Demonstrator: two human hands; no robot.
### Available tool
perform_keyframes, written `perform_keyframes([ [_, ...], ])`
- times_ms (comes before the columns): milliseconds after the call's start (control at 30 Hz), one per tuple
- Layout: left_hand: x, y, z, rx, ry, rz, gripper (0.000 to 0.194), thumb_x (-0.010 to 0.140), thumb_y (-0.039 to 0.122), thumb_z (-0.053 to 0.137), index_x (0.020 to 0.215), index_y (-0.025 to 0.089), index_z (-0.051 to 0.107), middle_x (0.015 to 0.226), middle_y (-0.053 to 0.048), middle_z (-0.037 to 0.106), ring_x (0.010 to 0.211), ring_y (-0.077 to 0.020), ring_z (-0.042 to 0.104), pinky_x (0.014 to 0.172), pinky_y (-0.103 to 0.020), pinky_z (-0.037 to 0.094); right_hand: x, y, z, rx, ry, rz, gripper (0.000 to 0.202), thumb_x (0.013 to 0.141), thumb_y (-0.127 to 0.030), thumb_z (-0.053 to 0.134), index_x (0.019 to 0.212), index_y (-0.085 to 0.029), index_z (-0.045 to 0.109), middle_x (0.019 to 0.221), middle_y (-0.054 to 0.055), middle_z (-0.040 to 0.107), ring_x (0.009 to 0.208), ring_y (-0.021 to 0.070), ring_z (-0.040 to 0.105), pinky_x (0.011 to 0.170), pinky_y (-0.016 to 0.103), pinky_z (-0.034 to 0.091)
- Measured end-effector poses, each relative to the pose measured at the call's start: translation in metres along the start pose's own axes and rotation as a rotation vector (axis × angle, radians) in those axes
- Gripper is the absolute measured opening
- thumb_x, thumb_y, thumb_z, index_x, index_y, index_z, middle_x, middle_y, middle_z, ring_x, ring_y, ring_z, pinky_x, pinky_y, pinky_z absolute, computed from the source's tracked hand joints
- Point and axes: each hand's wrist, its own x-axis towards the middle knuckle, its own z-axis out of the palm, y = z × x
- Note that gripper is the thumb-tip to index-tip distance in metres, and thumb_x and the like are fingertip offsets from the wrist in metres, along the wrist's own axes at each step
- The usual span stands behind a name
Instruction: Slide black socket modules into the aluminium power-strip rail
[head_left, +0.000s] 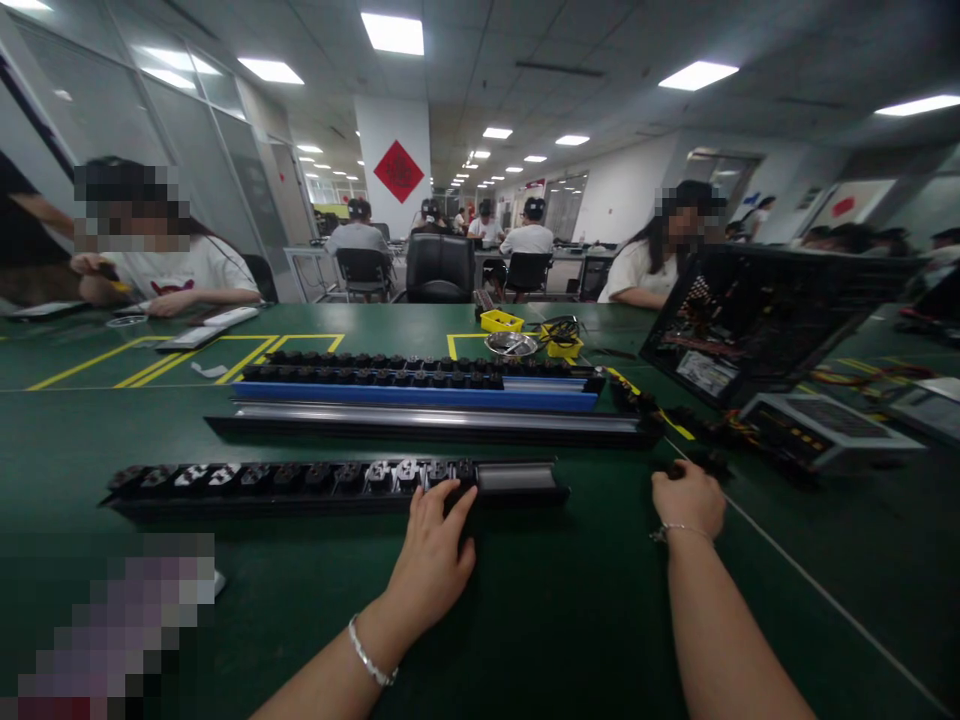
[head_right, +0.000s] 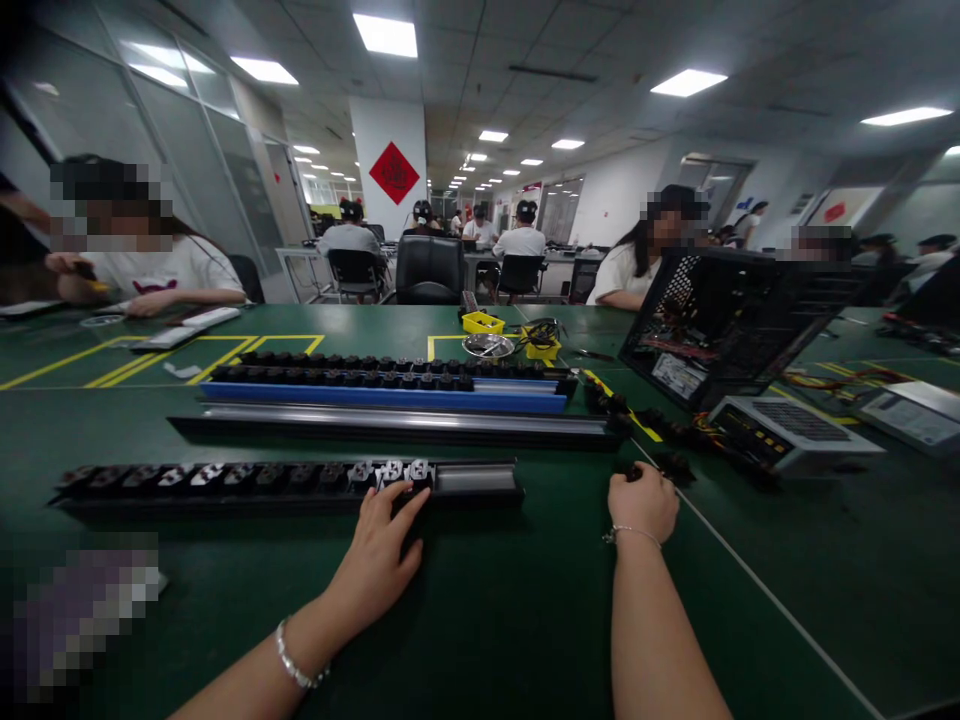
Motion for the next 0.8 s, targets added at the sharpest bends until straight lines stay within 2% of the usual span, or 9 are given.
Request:
perform_keyframes([
  [100,0.000,0.001,-0.002,0.008,0.009,-0.006,0.056,0.077,0.015,0.046,0.132,0.027,0.039,0.135,-0.008,0.035,0.130,-0.0272,0.030,0.107,-0.056,0.024,0.000,0.000,0.000,-0.003,-0.001,0.008,0.049,0.073,-0.037,0.048,0.117,-0.016,0.057,0.116,0.018,0.053,0.106,0.0350,0.049,0.083,0.048,0.042],
  [167,-0.001,0.003,-0.003,0.018,0.012,0.001,0.057,0.077,0.014,0.046,0.132,0.028,0.039,0.136,-0.007,0.036,0.129,-0.0269,0.032,0.107,-0.055,0.025,-0.006,-0.007,0.000,0.017,0.057,-0.030,0.050,0.074,-0.037,0.048,0.118,-0.016,0.056,0.119,0.019,0.051,0.110,0.0369,0.046,0.083,0.051,0.041],
  [200,-0.001,0.003,-0.003,0.026,0.021,-0.003,0.058,0.076,0.013,0.046,0.132,0.028,0.040,0.135,-0.006,0.037,0.129,-0.0267,0.032,0.107,-0.055,0.025,-0.013,-0.014,-0.001,0.043,0.112,-0.096,0.048,0.074,-0.036,0.047,0.116,-0.014,0.056,0.119,0.019,0.052,0.111,0.0362,0.046,0.084,0.052,0.040],
  [267,-0.002,0.005,-0.003,0.043,0.049,-0.004,0.059,0.075,0.011,0.046,0.131,0.027,0.041,0.134,-0.006,0.039,0.128,-0.0261,0.034,0.107,-0.054,0.027,-0.034,-0.034,-0.001,0.150,0.179,-0.352,0.041,0.077,-0.031,0.044,0.110,-0.012,0.058,0.112,0.017,0.057,0.109,0.0313,0.048,0.089,0.048,0.039],
  [333,-0.004,0.007,-0.002,0.054,0.068,-0.005,0.060,0.074,0.009,0.046,0.131,0.027,0.041,0.134,-0.007,0.041,0.127,-0.0256,0.035,0.107,-0.053,0.028,-0.067,-0.059,0.000,0.272,0.137,-0.648,0.036,0.080,-0.030,0.042,0.107,-0.013,0.059,0.108,0.014,0.060,0.104,0.0261,0.052,0.092,0.044,0.039],
  [433,-0.005,0.007,0.001,0.061,0.078,-0.013,0.064,0.071,0.006,0.045,0.131,0.026,0.041,0.134,-0.007,0.041,0.127,-0.0257,0.034,0.106,-0.053,0.029,-0.125,-0.094,0.003,0.360,-0.046,-0.979,0.036,0.083,-0.027,0.042,0.113,-0.014,0.057,0.112,0.011,0.061,0.110,0.0216,0.051,0.097,0.040,0.038],
  [500,-0.006,0.007,0.004,0.060,0.076,-0.006,0.065,0.069,0.005,0.046,0.130,0.026,0.042,0.133,-0.007,0.042,0.127,-0.0262,0.035,0.106,-0.054,0.029,-0.156,-0.110,0.006,0.373,-0.156,-1.089,0.037,0.084,-0.026,0.041,0.117,-0.015,0.055,0.118,0.009,0.059,0.114,0.0204,0.049,0.099,0.038,0.037],
  [600,-0.007,0.006,0.008,0.065,0.101,-0.001,0.062,0.068,0.006,0.046,0.127,0.023,0.045,0.132,-0.009,0.045,0.125,-0.0271,0.037,0.105,-0.053,0.031,-0.180,-0.119,0.011,0.373,-0.248,-1.102,0.036,0.087,-0.025,0.039,0.119,-0.017,0.055,0.118,0.007,0.060,0.111,0.0197,0.052,0.100,0.040,0.036],
  [800,-0.008,-0.003,0.018,0.074,0.153,0.027,0.064,0.064,0.008,0.048,0.126,0.023,0.047,0.130,-0.009,0.049,0.122,-0.0275,0.042,0.104,-0.052,0.034,-0.178,-0.118,0.022,0.382,-0.269,-1.050,0.033,0.089,-0.028,0.040,0.115,-0.020,0.057,0.114,0.005,0.063,0.105,0.0191,0.057,0.094,0.038,0.040],
])
